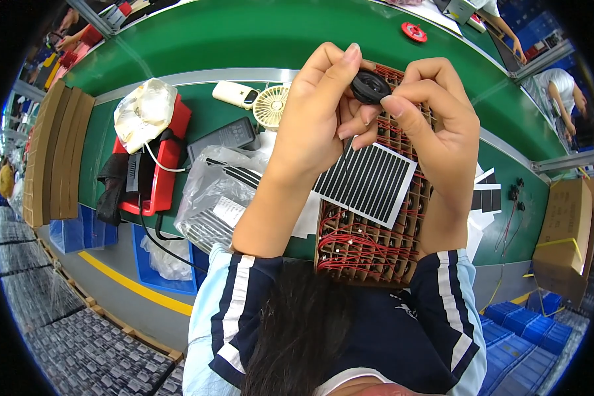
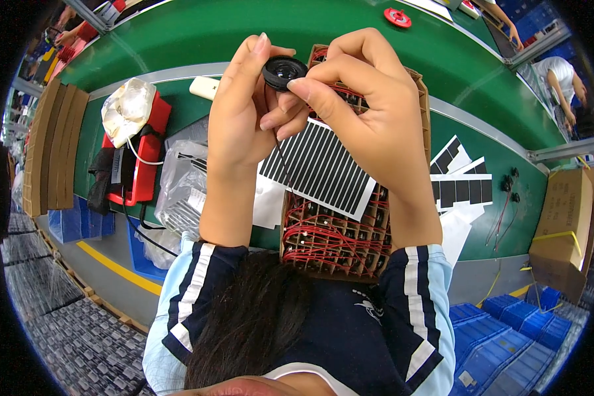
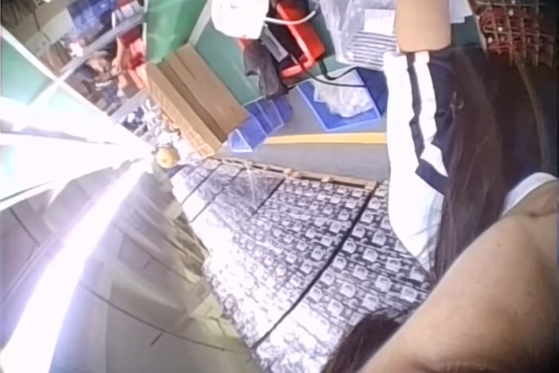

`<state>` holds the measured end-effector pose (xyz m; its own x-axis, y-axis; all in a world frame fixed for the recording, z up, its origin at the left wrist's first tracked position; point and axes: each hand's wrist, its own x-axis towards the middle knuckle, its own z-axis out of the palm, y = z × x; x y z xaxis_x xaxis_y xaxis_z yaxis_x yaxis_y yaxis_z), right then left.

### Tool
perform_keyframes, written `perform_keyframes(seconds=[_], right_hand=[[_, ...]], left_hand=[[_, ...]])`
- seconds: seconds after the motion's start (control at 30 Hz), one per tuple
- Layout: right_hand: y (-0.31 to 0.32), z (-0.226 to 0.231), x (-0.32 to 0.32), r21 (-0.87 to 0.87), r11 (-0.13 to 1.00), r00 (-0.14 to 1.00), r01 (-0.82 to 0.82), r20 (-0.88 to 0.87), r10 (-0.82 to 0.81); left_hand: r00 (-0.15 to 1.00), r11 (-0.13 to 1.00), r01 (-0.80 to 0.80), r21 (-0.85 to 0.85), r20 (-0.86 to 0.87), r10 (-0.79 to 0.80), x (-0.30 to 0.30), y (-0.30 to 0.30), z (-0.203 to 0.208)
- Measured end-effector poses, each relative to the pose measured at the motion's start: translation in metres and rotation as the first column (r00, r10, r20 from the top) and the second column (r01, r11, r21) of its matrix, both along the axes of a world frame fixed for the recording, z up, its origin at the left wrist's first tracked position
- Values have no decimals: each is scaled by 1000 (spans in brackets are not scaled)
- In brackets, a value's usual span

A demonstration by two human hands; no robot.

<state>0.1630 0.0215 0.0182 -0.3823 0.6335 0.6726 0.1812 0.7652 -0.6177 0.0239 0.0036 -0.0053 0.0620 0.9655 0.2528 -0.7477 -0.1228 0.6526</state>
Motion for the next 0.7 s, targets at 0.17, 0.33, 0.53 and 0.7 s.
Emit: perform_keyframes(seconds=[0.17, 0.33, 0.53, 0.7], right_hand=[[-4, 1, -2, -120, 993, 1000, 14, 19, -12], [-7, 1, 0, 84, 965, 940, 247, 220, -260], [2, -1, 1, 245, 946, 948, 212, 185, -260], [1, -1, -1, 270, 951, 966, 149, 167, -198]], left_hand=[[998, 999, 52, -15, 21, -52, -3, 2, -3], [994, 997, -73, 20, -85, 74, 1, 2, -1], [997, 995, 81, 56, 3, -82, -8, 3, -2], [996, 998, 53, 37, -79, -50, -7, 0, 0]])
